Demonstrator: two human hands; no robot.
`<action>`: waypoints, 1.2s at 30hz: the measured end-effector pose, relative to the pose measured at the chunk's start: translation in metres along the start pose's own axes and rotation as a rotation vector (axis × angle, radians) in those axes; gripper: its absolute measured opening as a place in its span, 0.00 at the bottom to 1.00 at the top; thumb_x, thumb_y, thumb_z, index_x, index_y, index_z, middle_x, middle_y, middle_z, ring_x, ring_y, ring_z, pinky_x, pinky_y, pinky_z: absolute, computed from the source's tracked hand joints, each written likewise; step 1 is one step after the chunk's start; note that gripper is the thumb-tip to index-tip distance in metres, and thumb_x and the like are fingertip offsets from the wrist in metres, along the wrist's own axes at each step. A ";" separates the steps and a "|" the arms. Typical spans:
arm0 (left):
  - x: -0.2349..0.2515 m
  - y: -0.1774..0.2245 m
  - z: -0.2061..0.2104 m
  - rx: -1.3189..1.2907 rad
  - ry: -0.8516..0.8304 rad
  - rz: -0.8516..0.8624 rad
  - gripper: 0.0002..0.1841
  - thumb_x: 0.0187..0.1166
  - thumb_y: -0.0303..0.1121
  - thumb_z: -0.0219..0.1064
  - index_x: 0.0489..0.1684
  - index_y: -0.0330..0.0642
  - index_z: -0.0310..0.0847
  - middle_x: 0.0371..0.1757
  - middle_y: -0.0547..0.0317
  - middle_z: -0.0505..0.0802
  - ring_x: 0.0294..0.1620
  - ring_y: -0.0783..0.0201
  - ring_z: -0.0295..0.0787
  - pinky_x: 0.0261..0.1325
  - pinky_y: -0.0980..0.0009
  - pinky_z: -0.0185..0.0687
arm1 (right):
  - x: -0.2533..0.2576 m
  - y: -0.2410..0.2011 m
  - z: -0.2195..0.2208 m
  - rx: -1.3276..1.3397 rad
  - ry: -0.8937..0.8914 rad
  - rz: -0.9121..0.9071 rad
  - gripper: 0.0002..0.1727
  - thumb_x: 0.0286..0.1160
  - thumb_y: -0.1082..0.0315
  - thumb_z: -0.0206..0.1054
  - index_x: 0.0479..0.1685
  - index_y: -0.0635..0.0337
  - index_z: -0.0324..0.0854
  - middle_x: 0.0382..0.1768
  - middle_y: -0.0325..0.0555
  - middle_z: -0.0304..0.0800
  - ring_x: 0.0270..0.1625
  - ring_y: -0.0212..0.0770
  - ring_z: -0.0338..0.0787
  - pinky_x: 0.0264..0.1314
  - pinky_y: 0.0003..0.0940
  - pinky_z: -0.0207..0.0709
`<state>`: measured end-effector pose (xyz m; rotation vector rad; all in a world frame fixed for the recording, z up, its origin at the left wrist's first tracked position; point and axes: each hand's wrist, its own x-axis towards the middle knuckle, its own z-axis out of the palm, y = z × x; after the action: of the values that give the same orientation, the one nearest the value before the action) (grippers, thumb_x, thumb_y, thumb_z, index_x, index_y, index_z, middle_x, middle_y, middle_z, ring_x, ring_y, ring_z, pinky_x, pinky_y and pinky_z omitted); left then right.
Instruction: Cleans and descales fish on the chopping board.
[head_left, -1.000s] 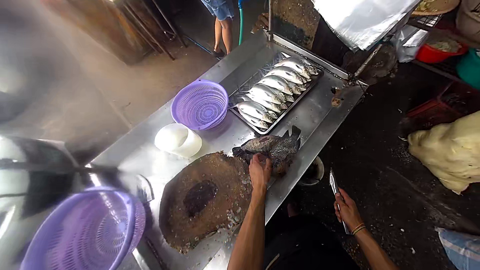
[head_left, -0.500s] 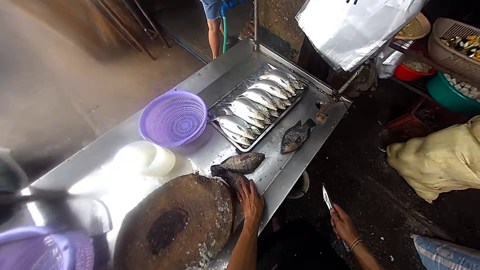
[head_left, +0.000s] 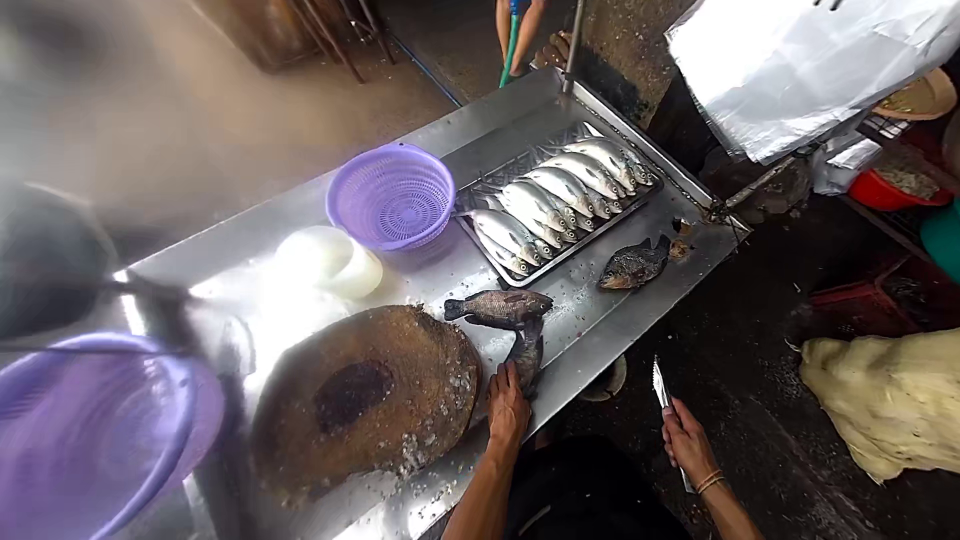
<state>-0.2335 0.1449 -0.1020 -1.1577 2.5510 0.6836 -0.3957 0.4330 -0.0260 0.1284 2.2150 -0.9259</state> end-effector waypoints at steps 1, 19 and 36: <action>-0.005 0.001 -0.007 -0.009 -0.048 -0.023 0.46 0.68 0.30 0.74 0.93 0.47 0.57 0.87 0.37 0.71 0.83 0.34 0.70 0.79 0.41 0.71 | -0.003 -0.001 0.002 0.015 0.010 -0.013 0.27 0.95 0.58 0.46 0.88 0.57 0.62 0.23 0.46 0.77 0.15 0.40 0.75 0.17 0.39 0.75; -0.037 -0.061 -0.170 -1.424 -0.402 0.037 0.35 0.69 0.22 0.71 0.81 0.36 0.66 0.55 0.52 0.91 0.46 0.65 0.91 0.53 0.66 0.89 | -0.079 -0.063 0.081 0.605 -0.223 -0.092 0.18 0.94 0.61 0.42 0.77 0.50 0.63 0.21 0.37 0.78 0.12 0.33 0.76 0.11 0.30 0.76; -0.085 -0.216 -0.163 -0.421 0.232 -0.169 0.30 0.67 0.41 0.78 0.71 0.40 0.79 0.68 0.41 0.85 0.73 0.43 0.79 0.78 0.51 0.74 | -0.074 -0.230 0.266 -0.875 -0.396 -0.678 0.30 0.94 0.55 0.45 0.94 0.45 0.57 0.73 0.59 0.85 0.72 0.62 0.86 0.77 0.64 0.73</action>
<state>-0.0205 -0.0085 0.0058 -1.6515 2.5192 1.1407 -0.2653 0.1027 0.0282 -1.1543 2.0873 -0.1765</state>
